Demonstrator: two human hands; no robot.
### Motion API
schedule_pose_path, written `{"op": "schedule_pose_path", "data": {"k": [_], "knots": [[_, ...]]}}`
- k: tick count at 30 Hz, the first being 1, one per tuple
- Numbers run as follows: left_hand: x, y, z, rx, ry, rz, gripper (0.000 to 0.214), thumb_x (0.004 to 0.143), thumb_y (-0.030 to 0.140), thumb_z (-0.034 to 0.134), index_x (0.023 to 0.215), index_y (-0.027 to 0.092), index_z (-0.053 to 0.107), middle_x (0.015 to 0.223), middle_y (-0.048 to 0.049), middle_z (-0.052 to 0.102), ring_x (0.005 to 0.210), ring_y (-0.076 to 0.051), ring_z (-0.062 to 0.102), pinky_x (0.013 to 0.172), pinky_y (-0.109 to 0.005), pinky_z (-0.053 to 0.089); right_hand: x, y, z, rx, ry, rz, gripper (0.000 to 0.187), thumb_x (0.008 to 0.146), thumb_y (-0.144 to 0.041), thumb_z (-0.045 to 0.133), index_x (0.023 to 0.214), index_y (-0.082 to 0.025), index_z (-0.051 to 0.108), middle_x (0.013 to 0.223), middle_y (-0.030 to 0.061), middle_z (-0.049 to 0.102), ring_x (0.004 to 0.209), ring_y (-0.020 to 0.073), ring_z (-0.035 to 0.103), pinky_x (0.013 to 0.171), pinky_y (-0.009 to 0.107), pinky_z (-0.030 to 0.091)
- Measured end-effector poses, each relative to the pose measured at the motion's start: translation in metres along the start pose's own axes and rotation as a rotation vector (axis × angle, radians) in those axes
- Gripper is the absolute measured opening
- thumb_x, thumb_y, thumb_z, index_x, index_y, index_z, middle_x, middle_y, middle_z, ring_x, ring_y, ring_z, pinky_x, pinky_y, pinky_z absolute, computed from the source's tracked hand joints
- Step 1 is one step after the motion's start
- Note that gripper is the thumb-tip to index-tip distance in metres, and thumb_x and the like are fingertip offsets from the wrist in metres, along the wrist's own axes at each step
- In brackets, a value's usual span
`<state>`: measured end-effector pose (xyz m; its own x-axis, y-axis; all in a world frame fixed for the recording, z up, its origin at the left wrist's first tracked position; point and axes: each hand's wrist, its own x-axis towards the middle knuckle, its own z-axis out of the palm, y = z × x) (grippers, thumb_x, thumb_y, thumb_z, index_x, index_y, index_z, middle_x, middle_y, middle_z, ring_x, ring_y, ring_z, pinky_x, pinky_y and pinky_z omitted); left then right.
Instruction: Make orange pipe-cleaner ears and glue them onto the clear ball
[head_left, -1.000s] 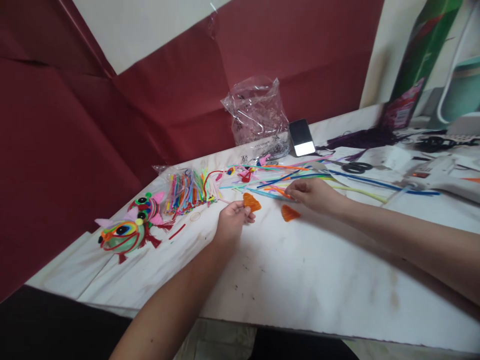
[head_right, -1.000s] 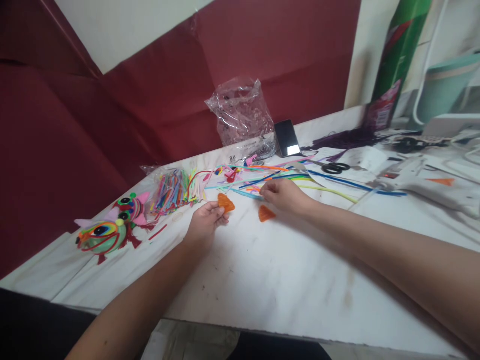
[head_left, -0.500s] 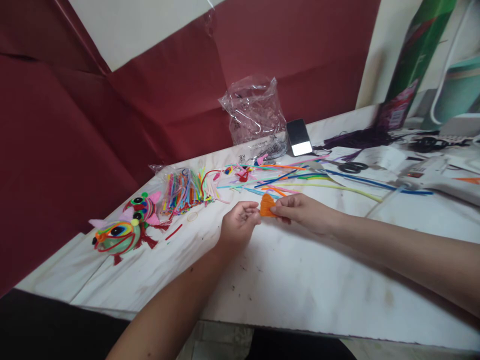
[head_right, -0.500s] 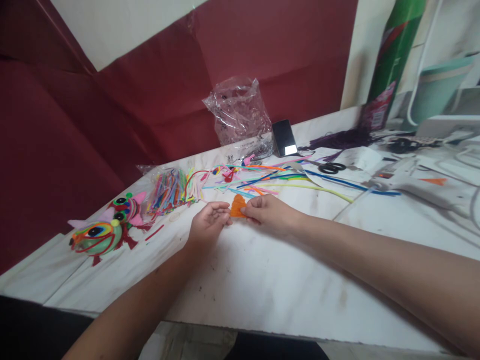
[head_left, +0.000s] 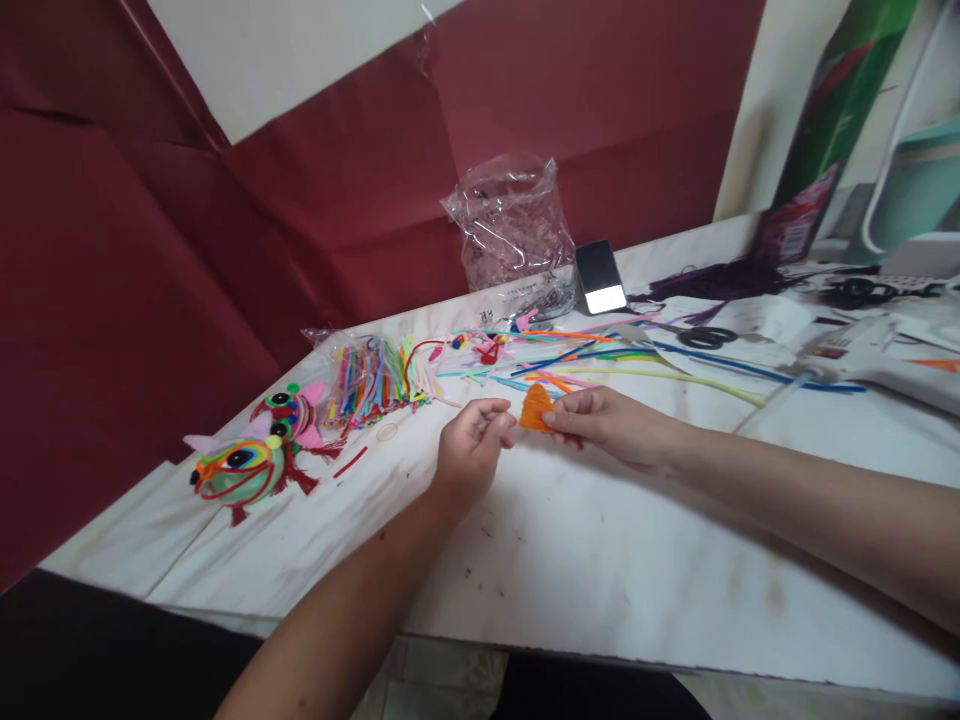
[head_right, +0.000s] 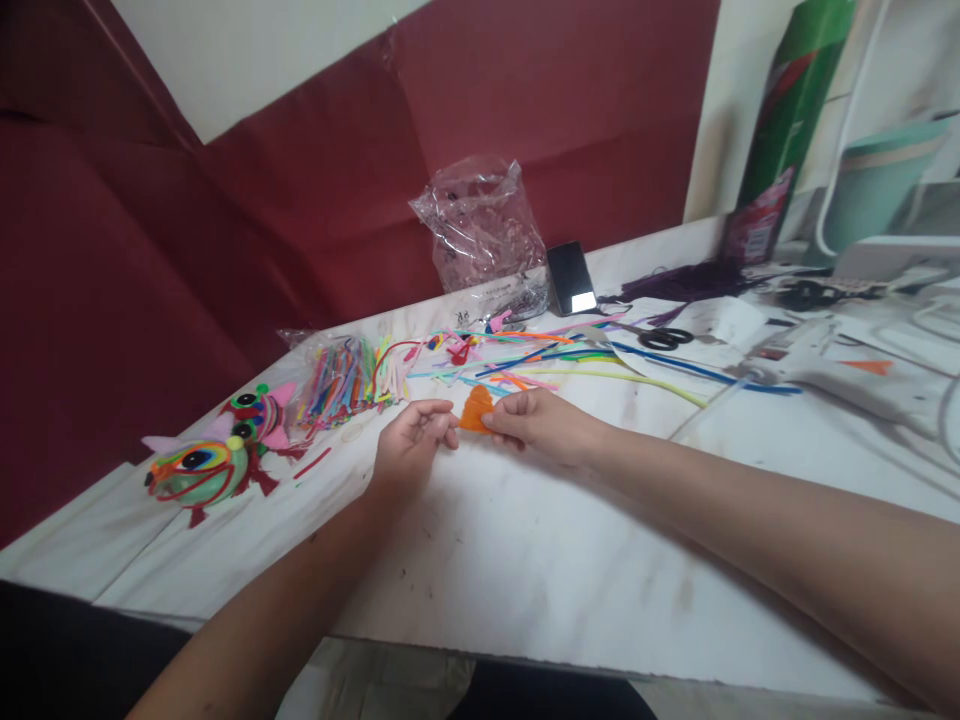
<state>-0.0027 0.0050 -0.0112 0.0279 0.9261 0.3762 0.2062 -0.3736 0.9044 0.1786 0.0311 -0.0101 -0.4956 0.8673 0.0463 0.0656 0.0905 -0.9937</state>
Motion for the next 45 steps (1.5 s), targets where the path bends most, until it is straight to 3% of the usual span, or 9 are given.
{"op": "schedule_pose_path", "data": {"k": [6,12,20,26,34,45], "knots": [[0.005,-0.002,0.002,-0.051,-0.131,-0.230,0.021,0.067,0.035,0.064,0.070,0.015,0.059,0.050,0.0021,0.057,0.048,-0.009,0.050,0.053,-0.023,0.038,-0.002,0.001,0.001,-0.180,-0.038,-0.023,0.039,0.076,-0.051,0.052,0.055,-0.018,0.048,0.049,-0.0055,0.041,0.044,0.0076,0.032,0.045,0.024,0.023],[0.005,-0.009,0.006,-0.324,-0.058,-0.330,0.024,0.063,0.036,0.067,0.065,0.015,0.055,0.048,0.0041,0.053,0.045,-0.008,0.049,0.052,-0.022,0.037,-0.006,-0.003,0.005,-0.285,0.093,-0.171,0.024,0.078,-0.038,0.048,0.069,-0.018,0.056,0.067,0.0004,0.054,0.061,0.0131,0.047,0.057,0.025,0.036],[0.002,-0.009,0.007,-0.343,-0.138,-0.355,0.026,0.064,0.037,0.067,0.065,0.015,0.054,0.056,0.0013,0.057,0.046,-0.007,0.050,0.052,-0.023,0.039,-0.011,0.007,0.010,-0.707,0.230,-0.439,0.018,0.081,-0.031,0.047,0.071,-0.019,0.056,0.069,0.0044,0.057,0.063,0.0158,0.050,0.059,0.029,0.038],[0.002,-0.010,0.006,-0.326,-0.190,-0.342,0.023,0.064,0.034,0.067,0.067,0.014,0.056,0.061,0.0011,0.057,0.049,-0.007,0.050,0.056,-0.024,0.041,-0.012,0.007,0.010,-0.772,0.229,-0.499,0.015,0.083,-0.027,0.046,0.076,-0.019,0.056,0.072,0.0064,0.060,0.065,0.0166,0.054,0.058,0.028,0.041],[0.000,-0.008,0.010,-0.386,-0.246,-0.358,0.023,0.063,0.032,0.068,0.070,0.013,0.058,0.057,0.0026,0.053,0.050,-0.007,0.047,0.057,-0.025,0.040,-0.010,0.014,0.009,-0.969,0.236,-0.800,0.019,0.087,-0.023,0.042,0.079,-0.015,0.057,0.066,0.0063,0.059,0.062,0.0166,0.051,0.058,0.028,0.041],[-0.005,-0.004,0.013,-0.455,-0.250,-0.324,0.024,0.067,0.033,0.066,0.060,0.013,0.054,0.053,0.0021,0.049,0.051,-0.008,0.043,0.057,-0.025,0.034,-0.011,0.010,0.006,-1.239,0.195,-0.946,0.027,0.090,-0.017,0.035,0.078,-0.012,0.059,0.067,0.0084,0.058,0.064,0.0182,0.050,0.061,0.030,0.040]]}}
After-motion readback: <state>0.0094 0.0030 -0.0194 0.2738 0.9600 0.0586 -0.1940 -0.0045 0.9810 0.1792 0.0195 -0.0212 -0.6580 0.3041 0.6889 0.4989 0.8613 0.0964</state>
